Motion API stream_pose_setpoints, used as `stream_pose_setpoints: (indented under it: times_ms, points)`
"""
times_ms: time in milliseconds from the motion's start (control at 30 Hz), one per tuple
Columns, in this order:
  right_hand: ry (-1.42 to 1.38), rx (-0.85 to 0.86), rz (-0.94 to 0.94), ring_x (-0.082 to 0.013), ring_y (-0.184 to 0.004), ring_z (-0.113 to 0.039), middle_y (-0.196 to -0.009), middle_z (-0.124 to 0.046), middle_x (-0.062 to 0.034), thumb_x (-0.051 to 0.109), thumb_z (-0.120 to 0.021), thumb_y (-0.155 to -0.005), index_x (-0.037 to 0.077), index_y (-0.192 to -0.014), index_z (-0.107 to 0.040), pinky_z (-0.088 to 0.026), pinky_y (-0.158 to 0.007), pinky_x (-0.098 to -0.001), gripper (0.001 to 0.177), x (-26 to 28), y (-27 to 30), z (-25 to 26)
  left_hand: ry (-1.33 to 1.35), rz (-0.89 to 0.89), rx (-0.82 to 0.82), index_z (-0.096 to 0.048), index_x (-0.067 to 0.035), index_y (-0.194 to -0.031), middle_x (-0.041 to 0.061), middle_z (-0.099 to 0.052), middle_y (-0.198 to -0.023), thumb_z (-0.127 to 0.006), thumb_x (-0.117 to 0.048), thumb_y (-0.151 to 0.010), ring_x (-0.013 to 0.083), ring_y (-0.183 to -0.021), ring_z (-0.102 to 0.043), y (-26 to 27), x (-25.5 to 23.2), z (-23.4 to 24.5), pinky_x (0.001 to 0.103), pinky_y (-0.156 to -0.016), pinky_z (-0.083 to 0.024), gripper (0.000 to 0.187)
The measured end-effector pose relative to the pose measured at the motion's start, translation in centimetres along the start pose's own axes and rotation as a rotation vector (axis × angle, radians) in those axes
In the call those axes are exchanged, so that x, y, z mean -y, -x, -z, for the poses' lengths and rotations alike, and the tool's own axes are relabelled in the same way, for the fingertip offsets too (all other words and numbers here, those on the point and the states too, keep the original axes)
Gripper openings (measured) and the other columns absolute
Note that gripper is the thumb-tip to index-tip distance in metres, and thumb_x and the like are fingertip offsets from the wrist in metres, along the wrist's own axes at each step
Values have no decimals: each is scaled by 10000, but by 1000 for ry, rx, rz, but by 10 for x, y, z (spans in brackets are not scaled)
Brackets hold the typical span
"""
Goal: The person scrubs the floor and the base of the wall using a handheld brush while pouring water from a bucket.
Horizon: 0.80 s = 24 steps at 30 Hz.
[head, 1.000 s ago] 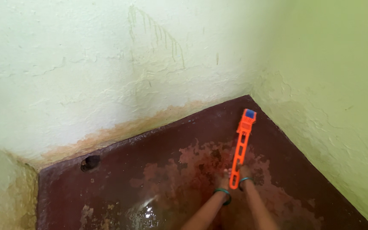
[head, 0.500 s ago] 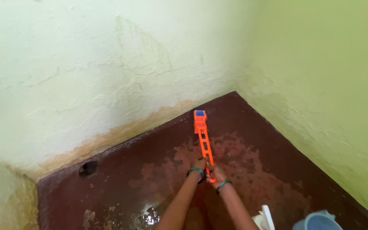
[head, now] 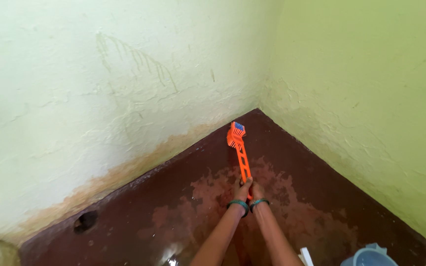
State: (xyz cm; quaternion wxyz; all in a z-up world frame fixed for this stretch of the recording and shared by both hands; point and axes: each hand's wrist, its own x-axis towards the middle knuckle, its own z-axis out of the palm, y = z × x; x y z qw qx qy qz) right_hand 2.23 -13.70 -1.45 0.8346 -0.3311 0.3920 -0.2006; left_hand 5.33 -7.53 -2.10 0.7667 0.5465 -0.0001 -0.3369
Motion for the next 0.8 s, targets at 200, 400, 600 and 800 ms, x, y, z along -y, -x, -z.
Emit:
stream_pose_setpoints:
  times_ms: [200, 400, 600, 800]
  points:
    - [211, -181, 110, -233, -718, -618, -815, -700, -121, 211, -564, -1012, -22, -954, -696, -511, -635, -393, 274, 32, -46, 13, -11, 80, 15, -454, -206, -1488, -3, -602, -1353, -669, -248, -968, 177, -1232, -582, -41, 12, -34, 337, -1036, -472, 564]
    - [385, -232, 272, -217, -699, -640, -818, -726, -135, 185, -635, -997, -53, -923, -744, -517, -647, -347, 272, 36, -21, 70, -172, 0, -25, -612, -66, -1338, 65, -685, -1161, -598, -123, -968, 191, -1063, -651, -11, 63, -64, 312, -935, -515, 374]
    - [-49, -285, 377, -234, -672, -661, -799, -707, -131, 168, -586, -994, -42, -914, -716, -548, -611, -362, 260, 25, 31, 69, -301, -108, 120, -625, -49, -1237, 78, -669, -1074, -663, -75, -907, 169, -974, -626, 33, 49, -65, 308, -876, -535, 333]
    - [2, -830, 267, -233, -678, -655, -794, -683, -121, 182, -571, -994, -27, -931, -682, -538, -614, -386, 245, 11, 84, 95, -325, 214, 485, -669, -113, -1304, 40, -708, -1195, -585, -168, -964, 149, -1079, -649, 75, 53, -65, 281, -950, -522, 355]
